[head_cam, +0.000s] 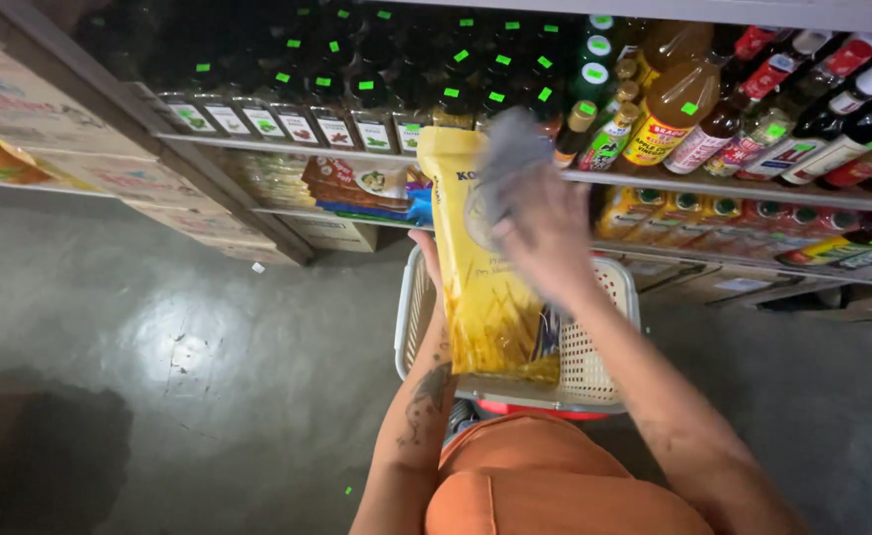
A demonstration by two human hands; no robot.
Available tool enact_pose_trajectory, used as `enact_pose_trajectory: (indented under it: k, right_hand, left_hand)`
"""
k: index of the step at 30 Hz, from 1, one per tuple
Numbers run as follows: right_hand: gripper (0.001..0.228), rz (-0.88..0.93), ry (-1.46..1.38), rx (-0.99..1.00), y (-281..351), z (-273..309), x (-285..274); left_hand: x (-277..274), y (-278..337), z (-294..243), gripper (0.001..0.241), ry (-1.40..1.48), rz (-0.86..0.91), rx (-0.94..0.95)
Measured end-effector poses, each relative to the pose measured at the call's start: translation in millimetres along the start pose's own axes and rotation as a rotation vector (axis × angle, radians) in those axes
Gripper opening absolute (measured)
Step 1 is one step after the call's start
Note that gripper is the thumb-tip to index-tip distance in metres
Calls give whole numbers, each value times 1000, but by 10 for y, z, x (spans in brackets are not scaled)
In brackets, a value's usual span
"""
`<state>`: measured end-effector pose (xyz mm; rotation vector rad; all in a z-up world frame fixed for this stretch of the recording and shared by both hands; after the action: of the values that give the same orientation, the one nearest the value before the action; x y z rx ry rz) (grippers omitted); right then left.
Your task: Wiping down grocery items such as rice bags and juice cartons with a cloth before placing them into a shopping basket.
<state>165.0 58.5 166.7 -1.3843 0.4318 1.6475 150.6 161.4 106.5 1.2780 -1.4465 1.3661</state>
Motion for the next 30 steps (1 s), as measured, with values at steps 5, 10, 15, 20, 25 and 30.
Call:
enact_pose_trajectory:
  k: [5,10,15,20,25,30]
  right_hand:
    - [83,150,-1221,748,999,-1292,1286]
    - [75,315,-1632,636,1450,-1229,1493]
    - [64,336,-1484,779,1798,-1577,1256]
    - [48,524,-1358,1030,2152,-1991,1582]
    - [39,457,-975,950,1858,-2133,1193]
    - [43,332,-817,377,1295,-1048,501]
  left_hand:
    - [-52,-162,-55,105,45,50,15]
    - [588,120,-30,99,-229,-40,-225]
    - [-997,237,225,63,-826,-330,-554]
    - [-3218,1008,1180,41,-592,-580,-771]
    - [-3863,1198,1464,59,-1145,-272,-815]
    - [-1720,778,1827,81,-353,-259,-699]
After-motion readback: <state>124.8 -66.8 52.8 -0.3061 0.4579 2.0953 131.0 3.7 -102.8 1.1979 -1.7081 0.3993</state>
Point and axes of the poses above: each hand's wrist, its own y-axis away from the middle knuckle, its own x-axis out of the palm, z = x × y, the point moved 10 cm from there along -y, towards the middle knuckle, and after that the axes turned 5 degrees about y, right-handed, at the moved point
